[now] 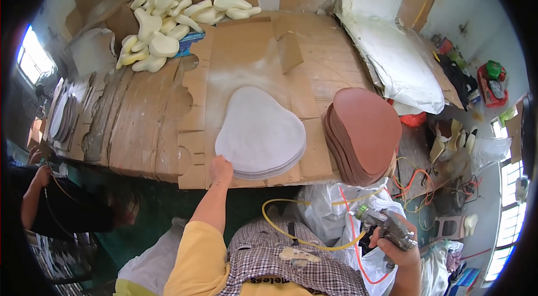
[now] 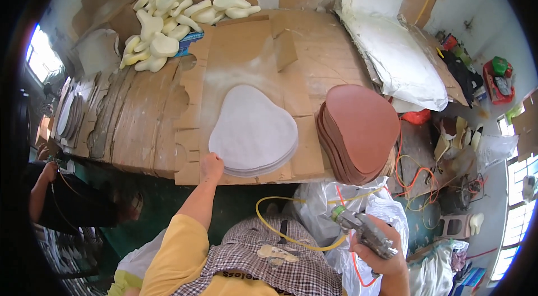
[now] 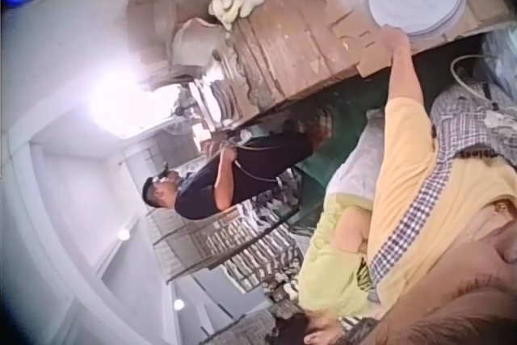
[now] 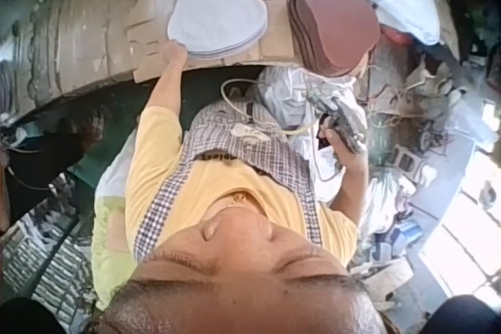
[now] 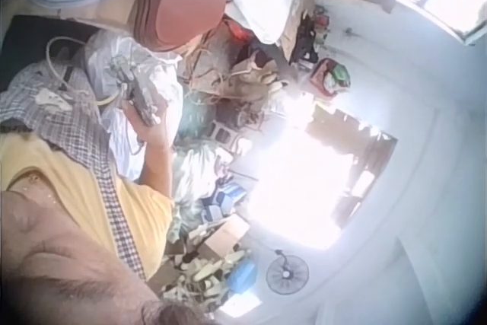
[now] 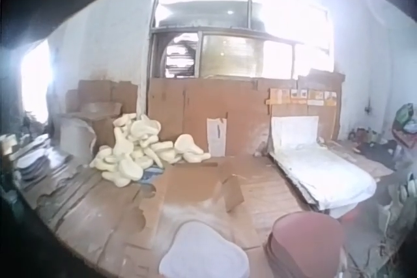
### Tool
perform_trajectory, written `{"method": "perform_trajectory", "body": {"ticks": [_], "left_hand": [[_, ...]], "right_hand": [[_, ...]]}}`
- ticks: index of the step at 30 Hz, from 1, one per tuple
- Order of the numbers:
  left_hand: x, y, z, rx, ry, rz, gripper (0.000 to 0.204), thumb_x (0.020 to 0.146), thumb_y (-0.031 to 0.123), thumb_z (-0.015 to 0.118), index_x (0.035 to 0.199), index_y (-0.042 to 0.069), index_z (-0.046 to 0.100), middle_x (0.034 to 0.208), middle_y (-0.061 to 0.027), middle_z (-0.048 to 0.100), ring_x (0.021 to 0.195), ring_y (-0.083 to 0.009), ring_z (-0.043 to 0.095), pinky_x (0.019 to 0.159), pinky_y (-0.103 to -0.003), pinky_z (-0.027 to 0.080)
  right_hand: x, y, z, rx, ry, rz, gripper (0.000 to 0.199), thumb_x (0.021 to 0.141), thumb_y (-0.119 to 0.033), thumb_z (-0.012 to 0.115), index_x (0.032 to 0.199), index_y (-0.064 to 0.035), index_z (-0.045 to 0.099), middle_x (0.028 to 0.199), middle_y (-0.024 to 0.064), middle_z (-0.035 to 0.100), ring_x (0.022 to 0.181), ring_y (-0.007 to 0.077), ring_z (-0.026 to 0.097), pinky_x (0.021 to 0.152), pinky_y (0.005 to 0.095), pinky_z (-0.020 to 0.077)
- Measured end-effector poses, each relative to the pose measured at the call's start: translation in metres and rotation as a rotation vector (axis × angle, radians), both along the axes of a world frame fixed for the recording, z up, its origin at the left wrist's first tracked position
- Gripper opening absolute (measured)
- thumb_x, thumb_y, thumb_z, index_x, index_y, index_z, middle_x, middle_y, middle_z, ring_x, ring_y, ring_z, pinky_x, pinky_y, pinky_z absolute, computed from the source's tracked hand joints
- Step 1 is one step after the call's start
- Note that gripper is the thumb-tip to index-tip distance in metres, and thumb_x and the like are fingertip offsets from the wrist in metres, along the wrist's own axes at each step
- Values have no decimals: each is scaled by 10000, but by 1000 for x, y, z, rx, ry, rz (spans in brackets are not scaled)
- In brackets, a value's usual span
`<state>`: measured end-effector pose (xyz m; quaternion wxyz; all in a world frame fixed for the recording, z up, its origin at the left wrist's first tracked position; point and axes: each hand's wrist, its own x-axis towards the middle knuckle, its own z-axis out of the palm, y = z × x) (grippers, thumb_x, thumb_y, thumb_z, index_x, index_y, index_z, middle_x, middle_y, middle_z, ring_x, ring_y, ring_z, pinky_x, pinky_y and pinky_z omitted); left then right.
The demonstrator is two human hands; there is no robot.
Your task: Spraying adhesive onto foam components and arranging them on a drying rack for further processing.
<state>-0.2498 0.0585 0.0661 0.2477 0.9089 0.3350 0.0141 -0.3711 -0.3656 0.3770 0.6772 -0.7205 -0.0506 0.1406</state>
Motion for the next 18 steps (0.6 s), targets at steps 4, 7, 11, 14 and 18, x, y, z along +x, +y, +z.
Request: {"method": "perform_trajectory", "body": {"ticks": [4,7,11,14,18], "left_hand": [[6,-2,29,-209,-103,87,147,747,165,597,801,31,628,815,-150,649,770,-294,629,681,-404,491],[1,10,54,-1071,-376,234,171,806,162,524,849,20,611,877,-114,643,812,-248,618,728,-371,503],[-33,17,130,-1642,-903,237,234,812,140,563,990,-13,572,984,-102,622,898,-219,599,795,-367,512],[-68,41,162,-1749,-1165,291,291,809,114,579,1056,-34,540,1049,-121,610,955,-232,590,838,-378,509],[-122,71,189,-1642,-1289,322,218,830,124,541,992,-17,577,968,-95,648,916,-215,605,834,-348,492]], "right_hand": [[4,8,-7,-10,-7,-14,513,722,-76,682,1169,70,475,773,73,605,719,136,578,662,278,462],[12,8,-14,-84,-55,37,551,760,-157,678,1206,73,450,776,70,602,719,136,568,661,266,451],[13,6,-12,-102,-15,-26,655,752,-234,715,1243,78,414,764,68,596,717,135,566,654,262,449],[15,-3,-6,-131,32,-26,642,759,-223,706,1241,85,415,765,75,596,702,134,565,644,261,451],[13,-7,1,-69,109,130,651,736,-175,720,1241,97,413,765,87,598,661,147,579,615,276,468]]}}
